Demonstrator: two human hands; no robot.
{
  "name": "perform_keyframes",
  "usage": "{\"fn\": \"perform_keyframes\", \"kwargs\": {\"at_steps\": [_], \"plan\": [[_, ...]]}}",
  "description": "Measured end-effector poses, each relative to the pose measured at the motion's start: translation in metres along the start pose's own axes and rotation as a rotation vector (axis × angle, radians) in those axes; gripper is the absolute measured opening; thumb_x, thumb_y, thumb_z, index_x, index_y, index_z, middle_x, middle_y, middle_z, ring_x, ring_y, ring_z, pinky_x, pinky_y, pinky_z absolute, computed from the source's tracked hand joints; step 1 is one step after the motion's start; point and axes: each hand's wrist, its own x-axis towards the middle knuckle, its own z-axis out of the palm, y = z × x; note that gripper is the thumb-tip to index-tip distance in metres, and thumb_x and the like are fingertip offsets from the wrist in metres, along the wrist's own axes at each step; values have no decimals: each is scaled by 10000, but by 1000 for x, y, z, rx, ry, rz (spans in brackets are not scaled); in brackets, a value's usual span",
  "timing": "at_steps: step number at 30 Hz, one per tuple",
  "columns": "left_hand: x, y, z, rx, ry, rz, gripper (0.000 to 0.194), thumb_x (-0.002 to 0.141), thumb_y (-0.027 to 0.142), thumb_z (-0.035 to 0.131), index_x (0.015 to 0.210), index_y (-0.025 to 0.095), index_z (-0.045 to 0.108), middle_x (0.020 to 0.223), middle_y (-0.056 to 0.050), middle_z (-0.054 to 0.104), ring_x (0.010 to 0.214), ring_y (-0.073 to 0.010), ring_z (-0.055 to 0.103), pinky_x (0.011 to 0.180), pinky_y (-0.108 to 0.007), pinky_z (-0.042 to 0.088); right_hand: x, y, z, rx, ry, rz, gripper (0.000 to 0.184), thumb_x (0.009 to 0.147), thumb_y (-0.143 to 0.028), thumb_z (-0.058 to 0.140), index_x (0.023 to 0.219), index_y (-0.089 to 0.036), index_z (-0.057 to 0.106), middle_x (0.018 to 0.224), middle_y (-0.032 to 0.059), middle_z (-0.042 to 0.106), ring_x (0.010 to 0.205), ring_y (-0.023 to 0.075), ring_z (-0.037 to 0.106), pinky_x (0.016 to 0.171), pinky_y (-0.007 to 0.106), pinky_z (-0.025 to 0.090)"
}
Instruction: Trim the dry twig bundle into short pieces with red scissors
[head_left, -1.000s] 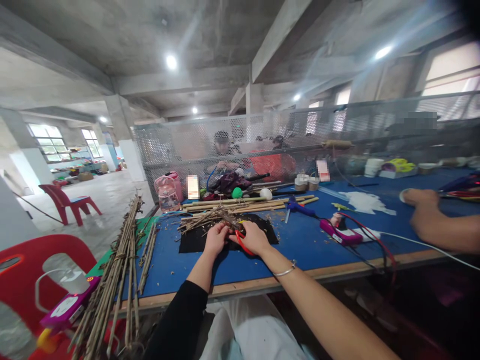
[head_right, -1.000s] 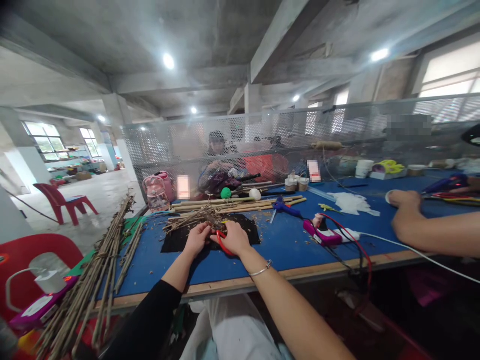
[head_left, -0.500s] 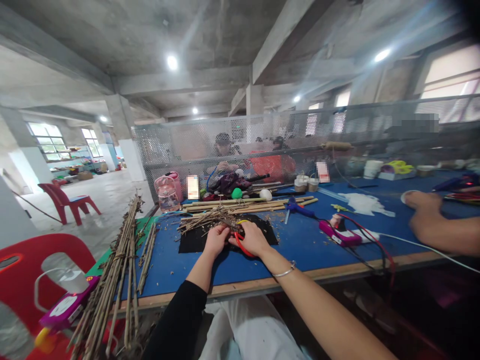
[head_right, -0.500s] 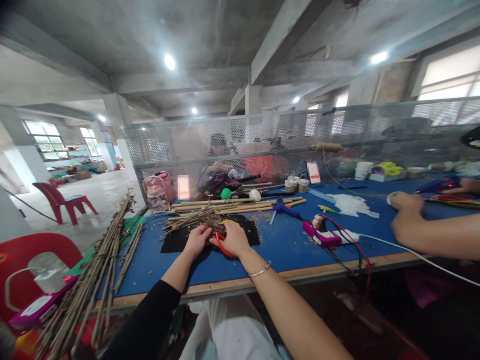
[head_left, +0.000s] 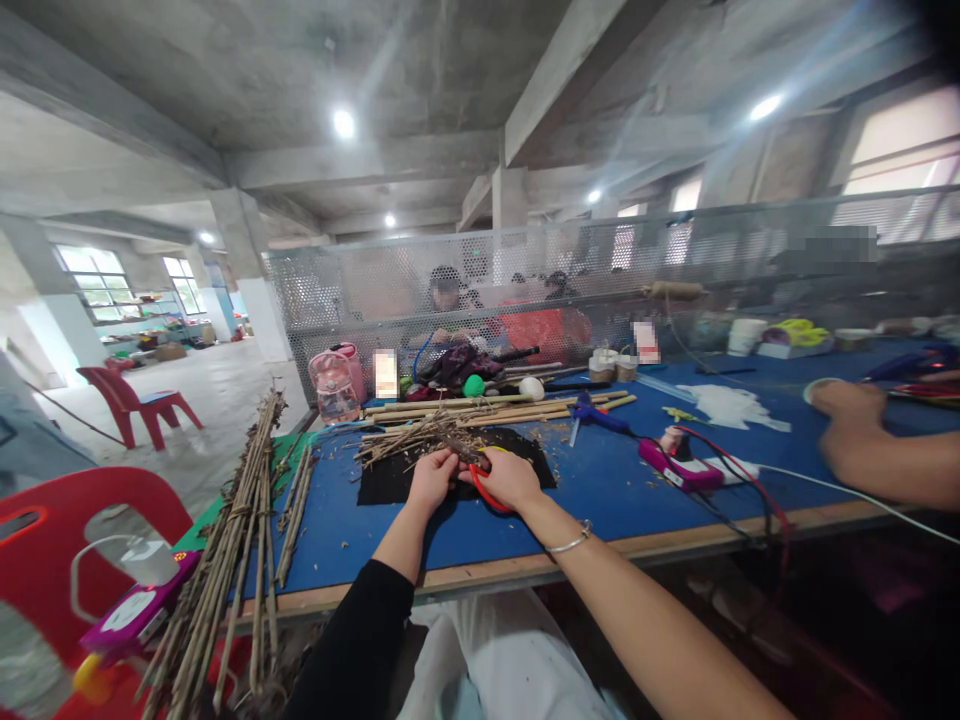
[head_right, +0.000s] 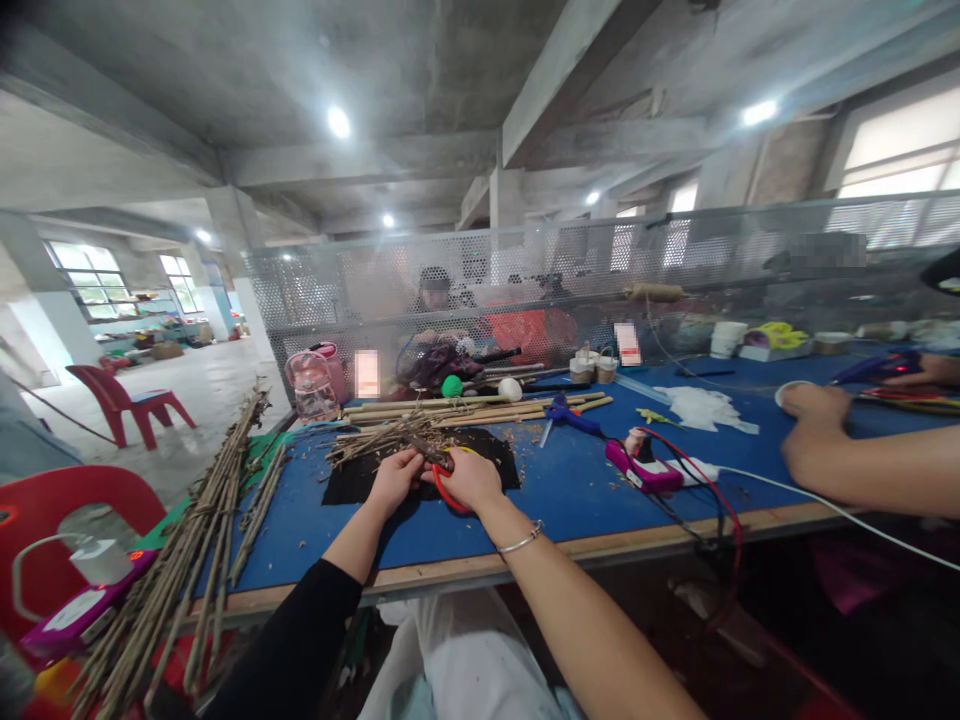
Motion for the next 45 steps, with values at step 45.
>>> {"fn": "perform_keyframes", "kwargs": {"at_steps": [45], "plan": [[3,-3,0,80,141,14,244,673,302,611,832,131,679,575,-19,616,461,-89,506,427,-189,374,1,-1,2,-100,-5,7,543,713,-693,379,862,-216,591,843,82,660,806,236,613,654,293,412]]}}
